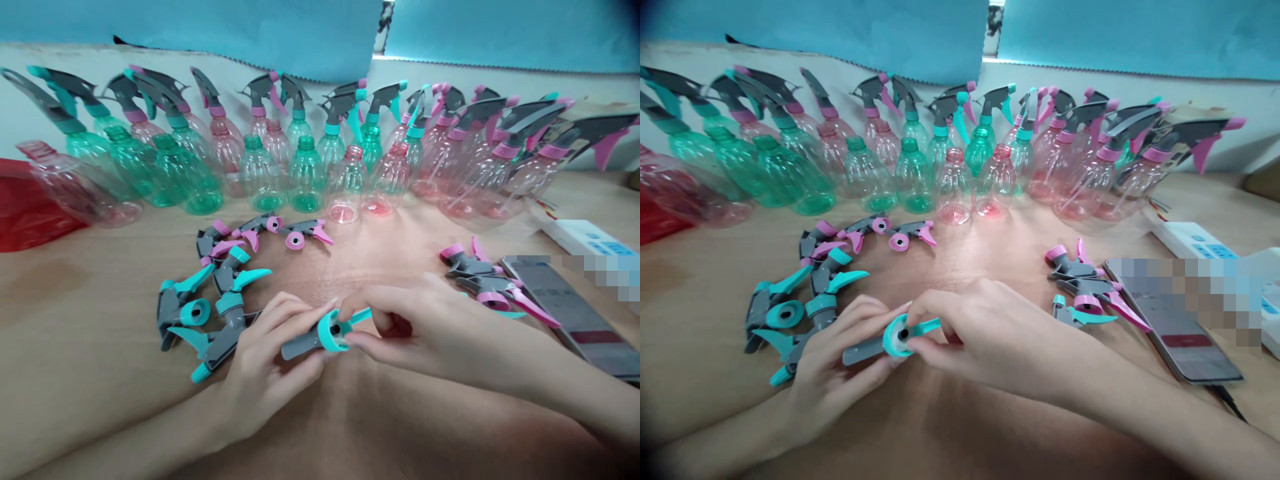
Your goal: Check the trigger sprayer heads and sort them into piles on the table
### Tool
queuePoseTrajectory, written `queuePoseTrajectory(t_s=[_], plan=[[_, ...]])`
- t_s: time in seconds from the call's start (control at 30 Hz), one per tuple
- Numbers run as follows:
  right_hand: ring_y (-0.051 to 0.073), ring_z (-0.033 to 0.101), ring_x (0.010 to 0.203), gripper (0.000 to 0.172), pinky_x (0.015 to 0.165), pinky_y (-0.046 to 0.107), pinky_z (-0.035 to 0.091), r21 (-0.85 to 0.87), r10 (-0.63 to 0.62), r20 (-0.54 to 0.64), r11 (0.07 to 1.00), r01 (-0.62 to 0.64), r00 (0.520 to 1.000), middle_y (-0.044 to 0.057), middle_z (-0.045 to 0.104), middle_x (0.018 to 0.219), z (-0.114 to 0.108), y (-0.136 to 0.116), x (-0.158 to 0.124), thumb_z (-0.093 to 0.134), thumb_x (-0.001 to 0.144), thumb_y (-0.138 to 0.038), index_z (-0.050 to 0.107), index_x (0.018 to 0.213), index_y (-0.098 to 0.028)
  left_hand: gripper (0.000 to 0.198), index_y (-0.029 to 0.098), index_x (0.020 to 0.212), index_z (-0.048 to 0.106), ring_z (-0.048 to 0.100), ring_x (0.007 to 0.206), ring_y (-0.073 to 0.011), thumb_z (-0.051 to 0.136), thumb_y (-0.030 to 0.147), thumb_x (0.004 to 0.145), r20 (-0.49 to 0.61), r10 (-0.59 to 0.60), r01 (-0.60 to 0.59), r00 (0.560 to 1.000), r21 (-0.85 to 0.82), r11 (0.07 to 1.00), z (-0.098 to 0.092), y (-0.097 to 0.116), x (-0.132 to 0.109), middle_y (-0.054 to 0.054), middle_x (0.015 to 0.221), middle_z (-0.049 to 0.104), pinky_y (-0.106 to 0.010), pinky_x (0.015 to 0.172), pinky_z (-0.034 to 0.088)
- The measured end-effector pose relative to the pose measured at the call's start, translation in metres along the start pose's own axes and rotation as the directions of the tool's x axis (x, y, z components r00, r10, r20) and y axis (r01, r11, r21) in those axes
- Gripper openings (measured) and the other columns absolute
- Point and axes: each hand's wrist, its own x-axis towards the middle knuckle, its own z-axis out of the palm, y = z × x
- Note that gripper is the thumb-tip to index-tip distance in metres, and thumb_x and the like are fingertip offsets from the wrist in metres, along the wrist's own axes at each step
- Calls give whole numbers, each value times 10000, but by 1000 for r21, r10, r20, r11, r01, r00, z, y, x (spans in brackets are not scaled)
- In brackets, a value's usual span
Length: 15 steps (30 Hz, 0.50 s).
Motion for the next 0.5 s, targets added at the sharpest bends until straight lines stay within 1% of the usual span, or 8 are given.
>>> queuePoseTrajectory(t_s=[0.07,0.17,0.23,0.27,0.37,0.4,0.43,0.5], plan=[[72,365,469,163,453,189,289,-9,0,-54,1000,0,999,-72,478,544,6,-1,0,585,826,-230,683,946,-179,454,265,1292,507,533,847,-179,555,127,862,-13,5,-5,1000,6,1000,0,0,0,-47,936,590,-300,703,485],[73,372,463,160,458,200,299,-17,-1,-114,1000,-1,994,-53,522,567,12,-3,-1,580,819,-229,682,907,-143,427,251,1276,520,526,837,-182,559,138,866,-32,32,-31,999,30,999,1,-1,0,-50,923,589,-308,708,479],[71,406,484,160,476,203,313,-27,21,-121,999,-24,992,-30,579,636,11,-4,-2,557,841,-232,674,900,-139,406,246,1265,523,522,840,-182,559,146,874,-26,44,-43,999,43,998,2,-1,1,-48,918,589,-309,712,471],[72,424,499,159,484,205,315,-43,29,-106,999,-34,994,-24,594,657,9,-5,-3,543,855,-236,671,887,-146,402,245,1263,522,523,846,-183,562,148,875,-21,48,-47,999,54,997,2,-1,2,-48,923,591,-310,716,467],[71,428,492,171,475,215,291,-138,21,-38,990,-26,999,-45,578,600,-6,-5,-6,524,866,-217,658,764,-186,386,243,1247,524,536,864,-188,563,149,875,-23,75,-72,997,121,990,4,2,6,-47,941,611,-321,735,455],[69,420,475,178,465,220,279,-176,5,-36,984,-11,999,-53,559,563,-14,-6,-7,530,859,-214,655,732,-197,370,243,1232,530,542,869,-190,562,152,875,-21,77,-73,997,147,986,4,4,9,-45,945,620,-323,737,451],[67,415,458,174,459,224,273,-213,-3,-50,977,-7,999,-59,548,541,-22,-6,-9,537,849,-201,659,725,-208,346,245,1210,539,547,872,-190,561,157,876,-14,76,-72,997,173,982,5,6,13,-41,948,630,-325,740,446],[70,409,433,126,447,230,271,-284,-43,-154,959,-3,987,-61,525,505,-39,-8,-13,577,819,-215,681,749,-228,300,245,1168,552,555,884,-189,565,164,879,38,63,-70,997,223,972,8,10,24,-28,966,647,-331,762,433]])
